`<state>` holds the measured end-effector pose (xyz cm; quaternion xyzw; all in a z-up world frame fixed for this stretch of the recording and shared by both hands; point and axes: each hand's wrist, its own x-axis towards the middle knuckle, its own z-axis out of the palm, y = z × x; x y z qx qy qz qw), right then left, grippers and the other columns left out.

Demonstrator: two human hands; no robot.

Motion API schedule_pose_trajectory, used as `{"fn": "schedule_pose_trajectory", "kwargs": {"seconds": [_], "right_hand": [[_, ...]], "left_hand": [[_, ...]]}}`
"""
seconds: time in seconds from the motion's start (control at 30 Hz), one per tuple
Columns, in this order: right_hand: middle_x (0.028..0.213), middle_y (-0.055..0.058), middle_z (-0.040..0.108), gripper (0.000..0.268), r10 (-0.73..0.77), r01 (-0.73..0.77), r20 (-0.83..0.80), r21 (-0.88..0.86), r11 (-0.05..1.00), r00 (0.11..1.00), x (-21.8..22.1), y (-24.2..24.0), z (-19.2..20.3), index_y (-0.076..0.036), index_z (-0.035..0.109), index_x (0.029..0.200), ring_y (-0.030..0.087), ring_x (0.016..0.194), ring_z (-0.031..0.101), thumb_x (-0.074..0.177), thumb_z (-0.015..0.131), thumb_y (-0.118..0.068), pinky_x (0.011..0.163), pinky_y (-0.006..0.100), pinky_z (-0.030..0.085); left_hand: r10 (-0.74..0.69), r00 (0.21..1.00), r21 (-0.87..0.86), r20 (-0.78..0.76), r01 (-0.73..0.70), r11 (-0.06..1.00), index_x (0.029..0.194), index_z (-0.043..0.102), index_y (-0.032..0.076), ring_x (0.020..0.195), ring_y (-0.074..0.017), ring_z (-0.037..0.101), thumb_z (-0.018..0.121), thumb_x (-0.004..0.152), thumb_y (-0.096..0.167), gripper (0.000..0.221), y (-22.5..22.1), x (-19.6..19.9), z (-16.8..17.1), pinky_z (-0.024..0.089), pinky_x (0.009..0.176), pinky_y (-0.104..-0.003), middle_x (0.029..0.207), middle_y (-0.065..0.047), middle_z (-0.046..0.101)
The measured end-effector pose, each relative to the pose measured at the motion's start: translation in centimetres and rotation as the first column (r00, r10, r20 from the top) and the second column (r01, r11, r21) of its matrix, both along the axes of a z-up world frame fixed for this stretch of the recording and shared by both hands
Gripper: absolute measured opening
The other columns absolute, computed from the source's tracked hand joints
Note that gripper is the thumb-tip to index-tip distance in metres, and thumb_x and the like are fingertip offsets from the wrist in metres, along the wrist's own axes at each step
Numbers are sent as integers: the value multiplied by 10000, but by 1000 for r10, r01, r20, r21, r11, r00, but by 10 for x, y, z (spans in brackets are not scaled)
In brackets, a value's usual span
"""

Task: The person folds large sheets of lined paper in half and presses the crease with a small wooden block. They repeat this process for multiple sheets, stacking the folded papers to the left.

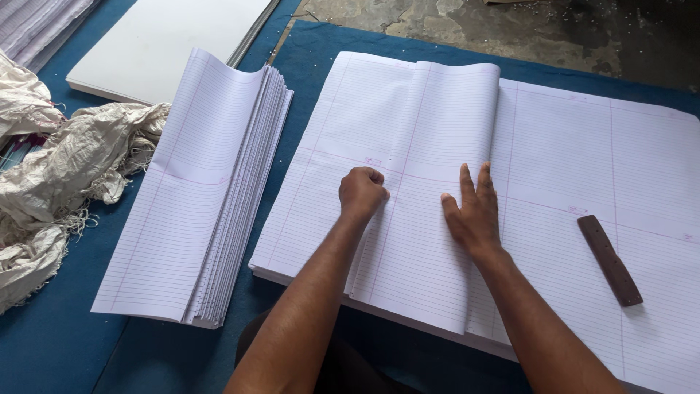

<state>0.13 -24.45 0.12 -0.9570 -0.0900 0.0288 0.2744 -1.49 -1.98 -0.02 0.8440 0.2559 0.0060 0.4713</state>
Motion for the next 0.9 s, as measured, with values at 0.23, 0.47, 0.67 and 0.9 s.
{"fn": "schedule_pose_trajectory", "kwargs": {"seconds": [0.23,0.47,0.67,0.9], "right_hand": [[1694,194,-44,802,-17,16,-10,-85,996,1000,0,5,1,-143,197,1617,366,1561,24,936,492,-450,1248,519,106],[1693,195,-43,811,-32,28,-25,-142,989,999,-3,9,7,-151,188,1621,387,1557,32,934,493,-454,1240,539,135],[1691,206,-52,805,-23,21,-6,-187,982,1000,-2,9,3,-145,180,1619,397,1552,28,945,474,-472,1234,549,141],[1679,231,-64,796,1,5,23,-283,959,1000,0,9,-3,-121,181,1615,418,1542,24,965,436,-504,1223,558,149]], "left_hand": [[4,1000,-17,-13,-4,1000,963,784,93,891,-204,756,865,681,101,294,3,3,-2,594,846,-341,943,-93,789],[39,996,-42,-77,-42,998,966,777,97,930,-209,747,847,755,190,241,1,5,4,587,863,-353,985,-93,784],[69,988,30,-138,-65,997,962,778,125,967,-213,738,808,783,183,191,-4,9,7,589,872,-364,1009,-68,781],[89,985,83,-147,-77,994,958,783,149,978,-235,741,720,817,118,158,-7,13,6,590,884,-373,1014,-78,778]]}}
